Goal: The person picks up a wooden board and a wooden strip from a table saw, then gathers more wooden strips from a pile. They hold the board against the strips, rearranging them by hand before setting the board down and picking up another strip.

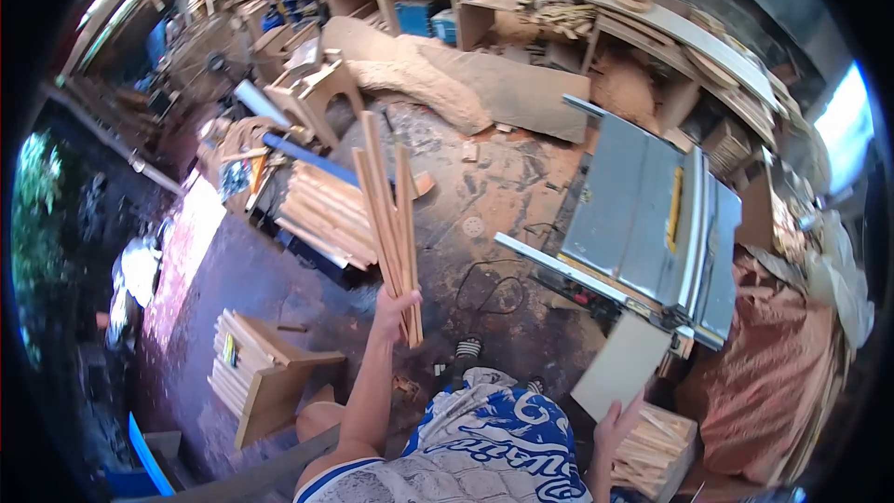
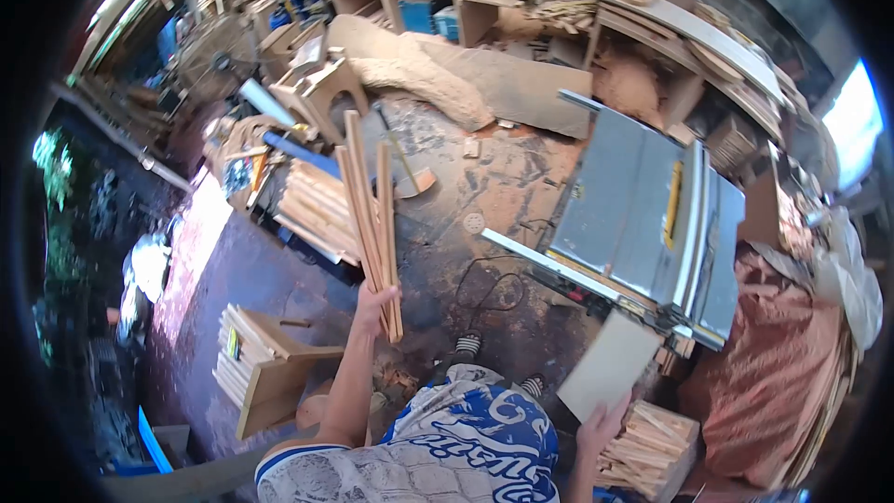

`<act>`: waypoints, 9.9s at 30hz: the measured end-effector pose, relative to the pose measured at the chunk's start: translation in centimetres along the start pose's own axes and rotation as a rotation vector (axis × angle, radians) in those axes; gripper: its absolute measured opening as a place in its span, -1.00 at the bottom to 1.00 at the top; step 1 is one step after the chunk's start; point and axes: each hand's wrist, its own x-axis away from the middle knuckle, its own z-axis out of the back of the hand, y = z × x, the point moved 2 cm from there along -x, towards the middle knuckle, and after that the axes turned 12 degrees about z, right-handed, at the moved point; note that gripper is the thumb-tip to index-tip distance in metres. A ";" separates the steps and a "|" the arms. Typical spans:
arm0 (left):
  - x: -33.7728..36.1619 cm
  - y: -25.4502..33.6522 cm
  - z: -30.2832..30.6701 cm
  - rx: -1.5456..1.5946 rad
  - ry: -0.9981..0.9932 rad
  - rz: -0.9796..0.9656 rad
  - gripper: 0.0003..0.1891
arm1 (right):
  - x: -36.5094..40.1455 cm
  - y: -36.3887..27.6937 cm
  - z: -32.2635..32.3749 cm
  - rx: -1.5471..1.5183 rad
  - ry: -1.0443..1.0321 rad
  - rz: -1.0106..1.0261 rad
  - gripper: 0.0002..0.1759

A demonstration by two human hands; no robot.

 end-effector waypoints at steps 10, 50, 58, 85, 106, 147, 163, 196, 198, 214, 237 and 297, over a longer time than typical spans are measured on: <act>8.2 -10.6 -29.5 -0.426 -0.801 0.226 -0.69 | -13.8 -4.9 9.7 -0.473 0.357 0.035 -0.22; 37.6 -37.0 -60.5 -1.020 -1.720 0.344 -0.64 | 17.1 16.1 43.9 0.056 1.155 -0.486 -0.10; 39.6 -38.1 -61.8 -1.049 -1.805 0.290 -0.65 | 18.4 16.5 43.7 0.076 1.174 -0.512 -0.06; 38.7 -62.1 -70.2 -1.158 -1.477 0.301 -0.66 | 41.3 9.3 33.0 -0.545 1.207 -0.809 0.00; 41.3 -47.0 -62.3 -1.009 -1.705 0.719 -0.64 | 22.4 22.0 49.7 0.092 1.302 -0.473 -0.06; 39.6 -54.4 -65.0 -1.108 -1.226 0.577 -0.72 | 27.5 16.4 36.0 -0.327 0.675 -0.649 0.00; 43.9 -50.4 -61.9 -1.254 -1.585 0.537 -0.43 | 29.4 21.5 41.7 0.103 1.265 -0.462 -0.06; 37.5 -63.1 -70.9 -1.372 -1.665 0.094 -0.37 | 32.6 11.8 37.4 -0.468 1.134 -0.618 -0.05; 35.1 -64.9 -67.9 -1.342 -1.588 -0.120 -0.32 | 34.4 13.0 38.0 -0.406 1.157 -0.658 -0.05; 7.0 -18.0 -29.2 -1.348 -0.445 -0.549 -0.74 | 15.6 28.6 17.0 0.047 -0.099 -0.686 0.05; -23.4 7.8 10.3 -0.556 1.228 0.030 0.09 | 8.2 10.9 -2.1 -0.077 -0.224 -0.549 0.04; -23.4 -2.2 23.5 0.656 0.490 0.076 -0.69 | 4.8 6.1 -4.2 0.046 -0.289 -0.365 -0.02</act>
